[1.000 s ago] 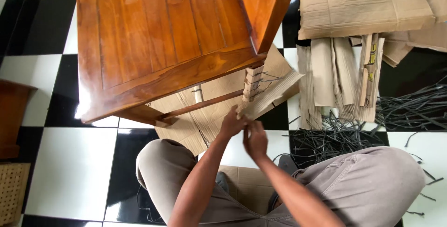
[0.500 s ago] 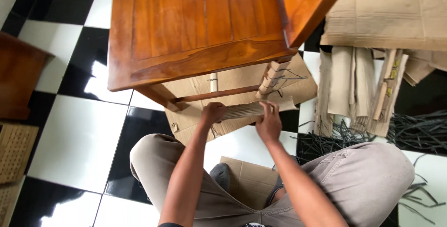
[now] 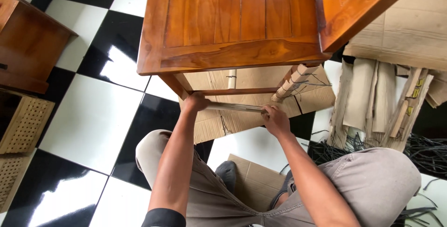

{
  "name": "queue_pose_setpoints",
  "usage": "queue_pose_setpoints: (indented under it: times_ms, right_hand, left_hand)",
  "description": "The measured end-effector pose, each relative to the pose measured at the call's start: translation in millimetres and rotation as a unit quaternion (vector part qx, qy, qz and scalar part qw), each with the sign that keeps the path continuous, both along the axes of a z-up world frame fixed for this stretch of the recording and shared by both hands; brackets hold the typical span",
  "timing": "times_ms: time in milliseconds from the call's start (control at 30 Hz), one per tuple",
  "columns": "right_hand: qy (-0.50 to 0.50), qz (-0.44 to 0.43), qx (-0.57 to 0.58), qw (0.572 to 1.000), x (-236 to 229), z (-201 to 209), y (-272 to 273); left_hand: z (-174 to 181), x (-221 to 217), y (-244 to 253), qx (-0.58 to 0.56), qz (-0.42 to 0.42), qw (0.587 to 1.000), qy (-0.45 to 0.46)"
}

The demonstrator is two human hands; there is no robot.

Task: Tying protective plastic strips around the legs and rungs of a wooden chair

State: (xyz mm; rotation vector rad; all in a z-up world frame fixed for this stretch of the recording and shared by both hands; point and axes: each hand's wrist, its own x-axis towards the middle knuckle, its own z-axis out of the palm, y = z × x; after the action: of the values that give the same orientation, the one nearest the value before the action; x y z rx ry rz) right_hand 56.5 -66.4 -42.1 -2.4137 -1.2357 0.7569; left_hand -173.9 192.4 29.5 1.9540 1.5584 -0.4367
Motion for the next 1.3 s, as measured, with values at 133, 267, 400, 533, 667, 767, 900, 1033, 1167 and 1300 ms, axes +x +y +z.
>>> queue_pose_setpoints:
  times_ms: [133,267,400,533,667,767,900,1033,1167,1300]
  right_hand:
    - [-0.046,0.070,-0.029,0.996,10,16,25]
    - [-0.079,0.076,-0.017,0.994,23,35,45]
    - [-0.094,0.107,0.012,0.990,35,41,65]
    - [-0.099,0.117,0.042,0.987,39,40,77]
    - [-0.094,0.088,0.097,0.987,39,34,80]
    - [-0.081,0.089,0.147,0.982,34,47,77]
    - [-0.138,0.125,0.188,0.964,33,15,71]
    - [-0.154,0.107,0.203,0.961,33,-5,77]
    - [-0.156,0.105,0.230,0.955,32,-10,82]
    - [-0.149,0.108,0.226,0.957,27,4,81]
  left_hand:
    - [-46,8,-14,0.246,-0.101,0.962,-0.061]
    - [-34,31,-17,0.154,-0.174,0.972,-0.028]
    - [-38,35,-18,0.172,-0.233,0.955,-0.058]
    - [-66,38,-14,0.201,-0.254,0.945,-0.035]
    - [-80,43,-18,0.282,-0.257,0.923,-0.061]
    - [-80,45,-19,0.316,-0.252,0.908,-0.109]
    - [-76,42,-26,0.324,-0.262,0.899,-0.132]
    - [-101,46,-19,0.339,-0.238,0.901,-0.128]
    - [-125,49,-5,0.378,-0.189,0.894,-0.147]
    - [-129,53,-3,0.395,-0.150,0.895,-0.147]
